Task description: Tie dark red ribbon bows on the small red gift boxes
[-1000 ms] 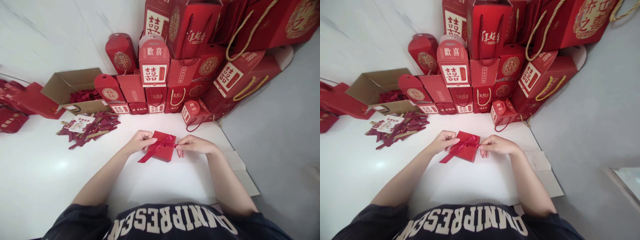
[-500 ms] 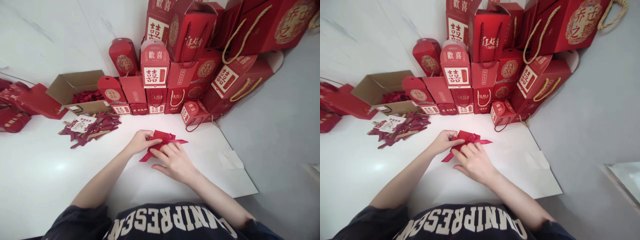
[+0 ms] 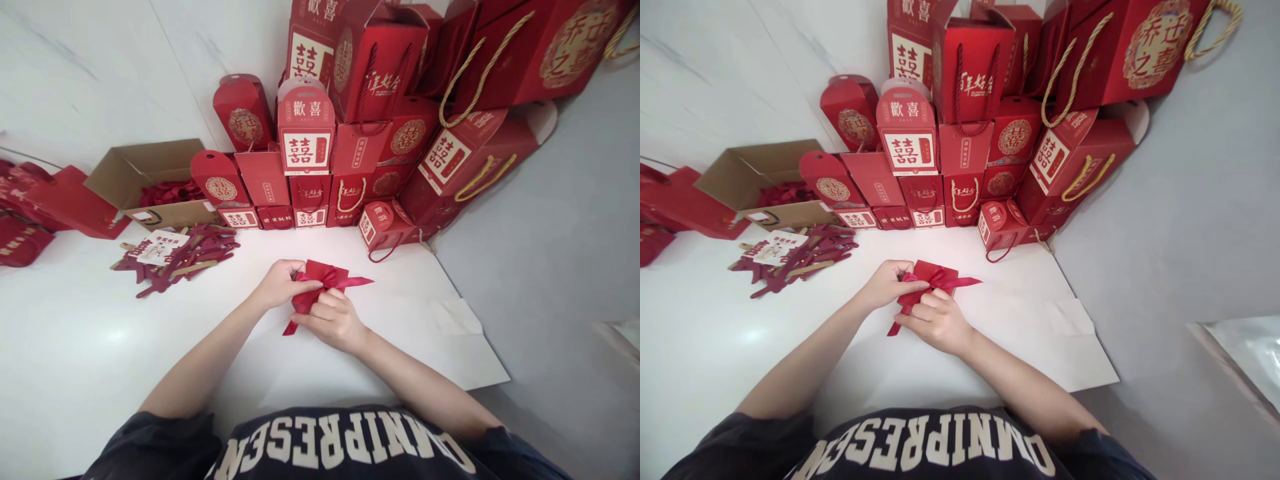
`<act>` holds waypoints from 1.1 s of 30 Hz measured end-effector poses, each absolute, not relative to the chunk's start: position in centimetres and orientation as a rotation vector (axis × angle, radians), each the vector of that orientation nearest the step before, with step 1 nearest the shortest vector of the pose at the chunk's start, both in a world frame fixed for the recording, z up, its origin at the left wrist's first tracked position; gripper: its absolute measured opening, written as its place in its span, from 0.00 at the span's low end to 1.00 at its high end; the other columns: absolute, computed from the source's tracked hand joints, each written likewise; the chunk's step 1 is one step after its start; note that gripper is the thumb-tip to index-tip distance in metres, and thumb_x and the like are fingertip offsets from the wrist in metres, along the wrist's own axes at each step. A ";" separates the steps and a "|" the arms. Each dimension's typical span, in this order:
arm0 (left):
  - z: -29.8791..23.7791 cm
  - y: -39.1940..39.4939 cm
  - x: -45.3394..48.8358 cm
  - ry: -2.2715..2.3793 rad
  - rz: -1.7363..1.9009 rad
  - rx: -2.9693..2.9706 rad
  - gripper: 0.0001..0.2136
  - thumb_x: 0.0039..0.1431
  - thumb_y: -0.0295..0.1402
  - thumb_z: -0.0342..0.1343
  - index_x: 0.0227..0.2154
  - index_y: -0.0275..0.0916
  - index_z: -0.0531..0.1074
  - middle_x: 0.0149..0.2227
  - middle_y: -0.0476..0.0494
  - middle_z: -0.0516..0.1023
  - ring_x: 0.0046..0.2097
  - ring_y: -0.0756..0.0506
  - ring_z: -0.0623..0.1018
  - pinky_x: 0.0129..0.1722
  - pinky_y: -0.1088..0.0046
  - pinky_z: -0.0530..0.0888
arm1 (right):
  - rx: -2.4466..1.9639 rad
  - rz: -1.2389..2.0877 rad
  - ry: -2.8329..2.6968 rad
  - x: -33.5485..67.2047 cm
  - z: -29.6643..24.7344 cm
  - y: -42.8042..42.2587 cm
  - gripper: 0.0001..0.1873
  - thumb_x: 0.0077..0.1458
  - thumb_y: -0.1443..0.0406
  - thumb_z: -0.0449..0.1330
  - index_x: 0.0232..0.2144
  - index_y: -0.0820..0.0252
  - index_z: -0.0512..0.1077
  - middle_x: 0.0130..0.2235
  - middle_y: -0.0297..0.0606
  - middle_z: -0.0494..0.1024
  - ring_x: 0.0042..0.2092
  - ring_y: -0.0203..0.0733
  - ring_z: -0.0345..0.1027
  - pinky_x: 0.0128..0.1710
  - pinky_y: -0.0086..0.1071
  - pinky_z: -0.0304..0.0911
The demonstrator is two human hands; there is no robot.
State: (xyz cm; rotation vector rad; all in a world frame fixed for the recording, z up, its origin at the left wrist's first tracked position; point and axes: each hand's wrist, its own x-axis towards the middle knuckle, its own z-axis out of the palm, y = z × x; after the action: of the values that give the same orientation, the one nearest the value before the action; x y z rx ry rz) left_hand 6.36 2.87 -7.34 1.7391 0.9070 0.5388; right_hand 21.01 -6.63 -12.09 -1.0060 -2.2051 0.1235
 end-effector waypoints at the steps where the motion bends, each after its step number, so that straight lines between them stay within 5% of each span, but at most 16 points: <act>1: -7.4 2.9 6.3 0.895 0.537 1.728 0.19 0.47 0.41 0.64 0.18 0.35 0.61 0.19 0.55 0.59 0.23 0.55 0.59 0.22 0.79 0.57 | -0.963 0.155 -2.244 21.2 -11.4 -6.7 0.13 0.63 0.67 0.54 0.43 0.48 0.76 0.26 0.34 0.75 0.33 0.40 0.64 0.38 0.37 0.57; 6: -7.2 3.1 6.0 0.799 0.457 1.635 0.17 0.45 0.41 0.65 0.20 0.35 0.64 0.20 0.55 0.62 0.23 0.55 0.62 0.23 0.79 0.60 | -0.833 0.565 -2.176 24.1 -6.1 -6.5 0.19 0.56 0.52 0.60 0.47 0.54 0.73 0.42 0.41 0.75 0.45 0.44 0.67 0.48 0.39 0.60; 8: -6.9 3.2 5.7 0.758 0.406 1.641 0.17 0.44 0.40 0.66 0.22 0.35 0.65 0.21 0.54 0.65 0.24 0.54 0.64 0.24 0.79 0.61 | -1.038 0.657 -1.928 25.8 -5.2 -5.3 0.14 0.61 0.55 0.55 0.40 0.56 0.74 0.44 0.42 0.73 0.49 0.44 0.66 0.51 0.39 0.59; 12: -6.2 3.2 5.2 0.741 0.327 1.684 0.18 0.42 0.39 0.68 0.22 0.35 0.63 0.22 0.53 0.66 0.24 0.53 0.66 0.24 0.79 0.61 | -1.295 0.873 -1.676 28.1 -7.0 -2.3 0.18 0.64 0.53 0.49 0.35 0.57 0.73 0.47 0.42 0.72 0.52 0.45 0.64 0.56 0.41 0.55; 22: -4.9 2.9 4.8 0.773 0.268 1.903 0.18 0.44 0.42 0.66 0.21 0.36 0.64 0.19 0.55 0.61 0.22 0.54 0.61 0.22 0.80 0.57 | -1.177 1.266 -1.603 28.0 -7.4 -2.1 0.22 0.60 0.51 0.55 0.23 0.60 0.70 0.54 0.43 0.71 0.56 0.46 0.64 0.60 0.42 0.52; 33: -4.5 2.9 4.7 0.793 0.196 1.929 0.19 0.46 0.44 0.65 0.21 0.36 0.64 0.19 0.55 0.62 0.23 0.54 0.62 0.23 0.79 0.58 | -0.940 1.482 -1.618 28.3 -7.4 -3.1 0.18 0.59 0.53 0.58 0.26 0.60 0.75 0.61 0.43 0.65 0.62 0.50 0.58 0.61 0.44 0.52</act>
State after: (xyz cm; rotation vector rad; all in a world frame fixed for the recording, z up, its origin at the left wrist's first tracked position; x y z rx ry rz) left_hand 4.69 2.88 -4.48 1.9293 0.7928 0.1956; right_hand 28.28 -3.08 -7.40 -0.9405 -1.6179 1.4817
